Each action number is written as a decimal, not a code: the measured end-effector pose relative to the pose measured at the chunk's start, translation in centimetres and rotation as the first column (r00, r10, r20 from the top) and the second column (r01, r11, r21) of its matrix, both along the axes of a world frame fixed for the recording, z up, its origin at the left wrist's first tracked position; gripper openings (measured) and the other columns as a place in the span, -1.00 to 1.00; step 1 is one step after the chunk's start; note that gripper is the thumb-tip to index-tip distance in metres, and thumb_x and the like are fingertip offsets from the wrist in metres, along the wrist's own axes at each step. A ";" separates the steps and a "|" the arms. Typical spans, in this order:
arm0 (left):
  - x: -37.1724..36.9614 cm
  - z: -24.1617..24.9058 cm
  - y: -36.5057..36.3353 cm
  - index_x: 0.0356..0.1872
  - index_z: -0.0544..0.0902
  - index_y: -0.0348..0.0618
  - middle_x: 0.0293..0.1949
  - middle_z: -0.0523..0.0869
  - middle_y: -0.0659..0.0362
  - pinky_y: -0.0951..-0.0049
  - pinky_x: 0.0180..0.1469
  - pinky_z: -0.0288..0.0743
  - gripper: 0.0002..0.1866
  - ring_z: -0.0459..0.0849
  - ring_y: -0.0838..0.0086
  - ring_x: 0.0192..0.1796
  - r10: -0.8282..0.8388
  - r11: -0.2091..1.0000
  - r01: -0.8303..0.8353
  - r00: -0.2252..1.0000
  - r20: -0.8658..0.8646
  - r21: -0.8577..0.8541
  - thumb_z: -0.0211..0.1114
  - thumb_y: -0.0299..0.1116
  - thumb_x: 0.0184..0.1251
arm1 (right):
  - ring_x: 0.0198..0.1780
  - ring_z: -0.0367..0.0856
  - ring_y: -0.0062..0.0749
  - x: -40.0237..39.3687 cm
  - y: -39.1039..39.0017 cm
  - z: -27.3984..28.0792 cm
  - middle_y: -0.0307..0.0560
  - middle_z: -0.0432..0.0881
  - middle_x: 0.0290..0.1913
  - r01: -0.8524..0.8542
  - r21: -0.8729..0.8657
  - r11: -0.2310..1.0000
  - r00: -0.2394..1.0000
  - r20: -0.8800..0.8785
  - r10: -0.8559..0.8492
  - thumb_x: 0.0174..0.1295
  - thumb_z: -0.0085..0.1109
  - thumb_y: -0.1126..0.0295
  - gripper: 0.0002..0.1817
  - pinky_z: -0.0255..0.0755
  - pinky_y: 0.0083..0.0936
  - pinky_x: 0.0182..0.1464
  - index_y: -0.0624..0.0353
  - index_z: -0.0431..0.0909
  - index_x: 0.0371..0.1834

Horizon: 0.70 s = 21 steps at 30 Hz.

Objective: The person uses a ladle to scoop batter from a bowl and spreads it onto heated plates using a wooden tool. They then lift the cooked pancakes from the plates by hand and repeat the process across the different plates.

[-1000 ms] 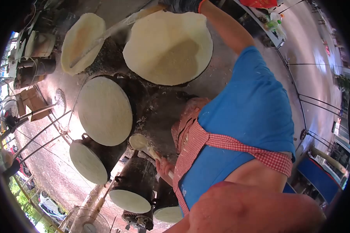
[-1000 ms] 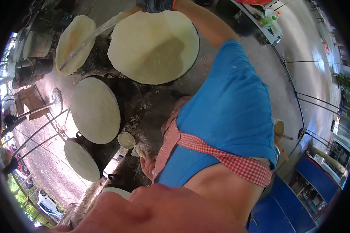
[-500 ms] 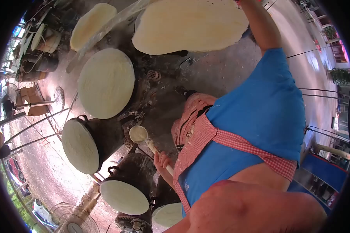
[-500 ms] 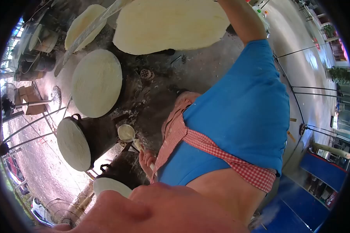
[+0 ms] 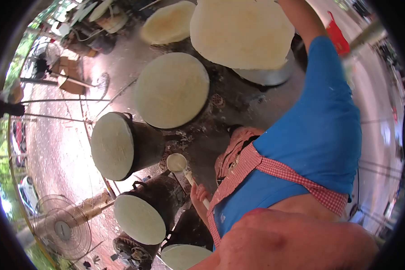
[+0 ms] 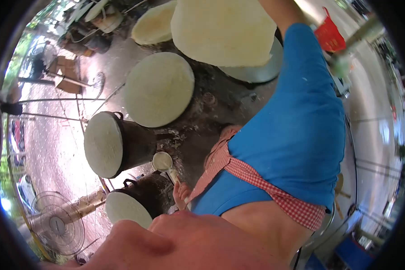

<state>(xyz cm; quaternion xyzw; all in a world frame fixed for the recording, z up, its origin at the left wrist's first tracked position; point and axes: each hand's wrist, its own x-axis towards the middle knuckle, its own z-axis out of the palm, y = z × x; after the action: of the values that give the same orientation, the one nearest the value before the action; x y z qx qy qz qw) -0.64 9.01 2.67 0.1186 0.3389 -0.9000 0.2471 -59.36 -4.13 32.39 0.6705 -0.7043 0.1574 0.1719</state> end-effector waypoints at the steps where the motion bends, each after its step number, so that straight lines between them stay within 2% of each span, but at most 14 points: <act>1: -0.5 0.0 -0.4 -0.66 0.18 -0.09 -0.75 0.13 0.32 0.63 -0.70 0.07 -0.65 0.13 0.66 -0.75 -0.017 0.998 0.015 0.999 -0.029 -0.068 -0.10 -0.25 0.34 | -0.40 0.54 -0.21 -0.8 -2.1 0.4 -0.07 0.54 -0.44 -0.027 -0.024 0.999 1.000 -0.008 0.027 -0.02 -0.01 0.31 -0.83 0.36 -0.26 -0.31 0.04 0.50 -0.37; 4: -3.2 1.2 -2.5 -0.67 0.18 -0.07 -0.75 0.12 0.33 0.64 -0.71 0.06 -0.65 0.11 0.68 -0.76 0.043 0.990 -0.047 0.999 -0.031 -0.130 -0.08 -0.26 0.34 | -0.40 0.54 -0.21 -3.2 -8.6 1.5 -0.08 0.54 -0.44 -0.100 -0.093 0.991 0.995 -0.042 0.096 -0.02 -0.02 0.31 -0.84 0.36 -0.26 -0.33 0.03 0.50 -0.37; 5: -3.8 2.3 -2.7 -0.65 0.20 -0.08 -0.74 0.12 0.33 0.64 -0.71 0.06 -0.67 0.12 0.68 -0.75 0.124 0.992 -0.124 0.992 -0.011 -0.029 -0.09 -0.27 0.34 | -0.41 0.54 -0.21 -3.6 -10.6 1.8 -0.08 0.54 -0.45 -0.121 -0.117 0.986 0.992 -0.057 0.115 -0.02 -0.02 0.31 -0.84 0.36 -0.26 -0.33 0.03 0.50 -0.37; 6: -4.0 1.6 -3.2 -0.65 0.20 -0.08 -0.74 0.12 0.33 0.64 -0.71 0.06 -0.67 0.12 0.68 -0.75 0.142 0.989 -0.142 0.990 -0.009 -0.039 -0.09 -0.27 0.34 | -0.41 0.54 -0.21 -4.4 -12.7 1.8 -0.08 0.54 -0.45 -0.142 -0.139 0.980 0.989 -0.070 0.134 -0.02 -0.02 0.31 -0.84 0.36 -0.26 -0.34 0.03 0.50 -0.37; 9: -3.9 -0.7 -3.7 -0.68 0.24 -0.07 -0.84 0.14 0.32 0.61 -0.78 -0.02 -0.58 0.10 0.59 -0.82 0.145 0.989 -0.146 0.981 0.130 -0.003 -0.10 -0.07 0.32 | -0.42 0.53 -0.22 -6.4 -17.9 0.6 -0.09 0.53 -0.45 -0.188 -0.192 0.963 0.977 -0.137 0.163 -0.01 -0.03 0.32 -0.84 0.36 -0.25 -0.35 0.03 0.50 -0.37; 12: -5.4 -0.3 -5.0 -0.67 0.25 -0.07 -0.83 0.16 0.33 0.60 -0.79 0.00 -0.58 0.09 0.58 -0.82 0.200 0.979 -0.193 0.971 0.130 -0.064 -0.09 -0.05 0.31 | -0.42 0.53 -0.22 -7.8 -22.0 -2.8 -0.09 0.53 -0.46 -0.218 -0.220 0.951 0.958 -0.232 0.166 -0.01 -0.04 0.32 -0.84 0.36 -0.25 -0.37 0.02 0.49 -0.36; 14: -6.6 1.1 -5.6 -0.63 0.23 -0.11 -0.72 0.13 0.32 0.64 -0.69 0.08 -0.69 0.13 0.66 -0.74 0.240 0.966 -0.238 0.971 0.002 -0.102 -0.09 -0.28 0.35 | -0.43 0.53 -0.22 -8.4 -24.7 -8.3 -0.10 0.52 -0.46 -0.219 -0.201 0.955 0.938 -0.312 0.149 -0.01 -0.05 0.33 -0.84 0.36 -0.25 -0.38 0.02 0.49 -0.36; 15: -7.5 2.3 -6.0 -0.63 0.23 -0.11 -0.72 0.13 0.32 0.64 -0.69 0.08 -0.69 0.13 0.66 -0.74 0.247 0.965 -0.245 0.969 0.003 -0.098 -0.09 -0.28 0.35 | -0.43 0.53 -0.22 -8.6 -26.1 -11.7 -0.10 0.52 -0.47 -0.209 -0.177 0.962 0.928 -0.346 0.138 -0.01 -0.05 0.33 -0.84 0.36 -0.25 -0.38 0.02 0.49 -0.36; 16: -8.4 3.8 -6.4 -0.64 0.22 -0.11 -0.73 0.14 0.32 0.64 -0.69 0.07 -0.68 0.13 0.66 -0.74 0.284 0.958 -0.286 0.956 0.067 0.021 -0.08 -0.28 0.34 | -0.43 0.53 -0.22 -8.3 -27.0 -15.5 -0.10 0.52 -0.47 -0.184 -0.144 0.972 0.919 -0.377 0.118 -0.01 -0.05 0.33 -0.84 0.36 -0.25 -0.39 0.02 0.49 -0.36; 18: -10.3 6.7 -6.9 -0.65 0.21 -0.10 -0.73 0.14 0.32 0.64 -0.69 0.07 -0.67 0.13 0.66 -0.74 0.318 0.931 -0.336 0.938 0.141 0.139 -0.07 -0.27 0.34 | -0.49 0.50 -0.29 -7.2 -28.5 -23.6 -0.20 0.46 -0.52 -0.085 -0.081 0.993 0.885 -0.464 0.038 0.04 -0.13 0.33 -0.86 0.32 -0.22 -0.43 -0.03 0.45 -0.37; 20: -11.8 8.6 -7.4 -0.67 0.19 -0.10 -0.75 0.15 0.31 0.65 -0.69 0.07 -0.65 0.14 0.67 -0.74 0.360 0.904 -0.374 0.927 0.102 0.208 -0.04 -0.27 0.32 | -0.46 0.55 -0.26 -6.3 -30.5 -31.8 -0.07 0.51 -0.44 -0.033 0.022 0.999 0.930 -0.365 0.039 0.02 -0.09 0.34 -0.86 0.35 -0.29 -0.48 0.04 0.43 -0.37; 21: -12.1 8.4 -7.6 -0.67 0.19 -0.10 -0.75 0.15 0.31 0.65 -0.69 0.07 -0.65 0.14 0.67 -0.74 0.369 0.901 -0.386 0.922 0.115 0.200 -0.04 -0.27 0.32 | -0.46 0.55 -0.26 -5.8 -31.1 -33.2 -0.07 0.51 -0.44 -0.043 0.019 0.999 0.935 -0.351 0.047 0.02 -0.09 0.34 -0.86 0.35 -0.29 -0.48 0.04 0.43 -0.37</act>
<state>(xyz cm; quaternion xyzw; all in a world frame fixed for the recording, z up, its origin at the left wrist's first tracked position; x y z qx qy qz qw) -12.73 1.45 11.12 0.1106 0.4428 -0.7873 0.4146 -65.11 -35.27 -0.86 0.7047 -0.6477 0.0354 0.2875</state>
